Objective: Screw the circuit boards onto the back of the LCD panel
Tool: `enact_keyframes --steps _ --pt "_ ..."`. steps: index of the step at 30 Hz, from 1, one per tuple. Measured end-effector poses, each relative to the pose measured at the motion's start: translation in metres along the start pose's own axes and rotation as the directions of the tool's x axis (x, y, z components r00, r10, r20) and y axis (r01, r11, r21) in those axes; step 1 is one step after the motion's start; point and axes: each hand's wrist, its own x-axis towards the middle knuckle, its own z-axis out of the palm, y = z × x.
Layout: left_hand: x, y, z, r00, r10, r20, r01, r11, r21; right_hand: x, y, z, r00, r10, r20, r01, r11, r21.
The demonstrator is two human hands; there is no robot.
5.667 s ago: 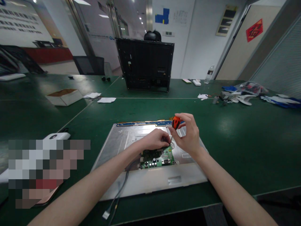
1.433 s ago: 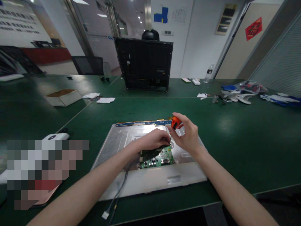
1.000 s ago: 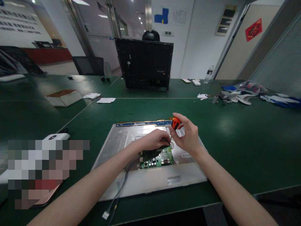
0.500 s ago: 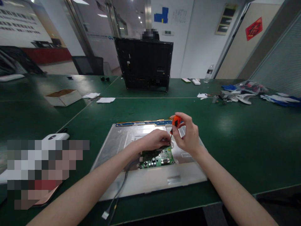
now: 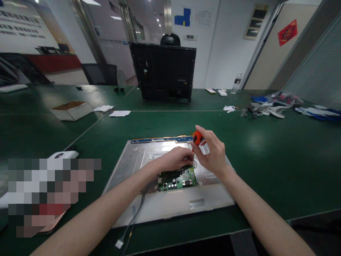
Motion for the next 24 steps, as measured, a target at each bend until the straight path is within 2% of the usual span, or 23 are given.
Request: enact_keyframes --steps 13,24 --pt "0.0003 -0.0030 0.0022 1.000 0.009 0.008 -0.009 1.000 0.011 -0.0012 0.0028 0.0022 1.000 0.000 0.018 -0.001 1.000 0.019" --pt "0.0001 -0.0040 0.0018 1.000 0.003 0.020 -0.002 0.998 -0.055 -0.0029 0.0021 0.0023 1.000 0.026 0.014 -0.026 0.999 0.029"
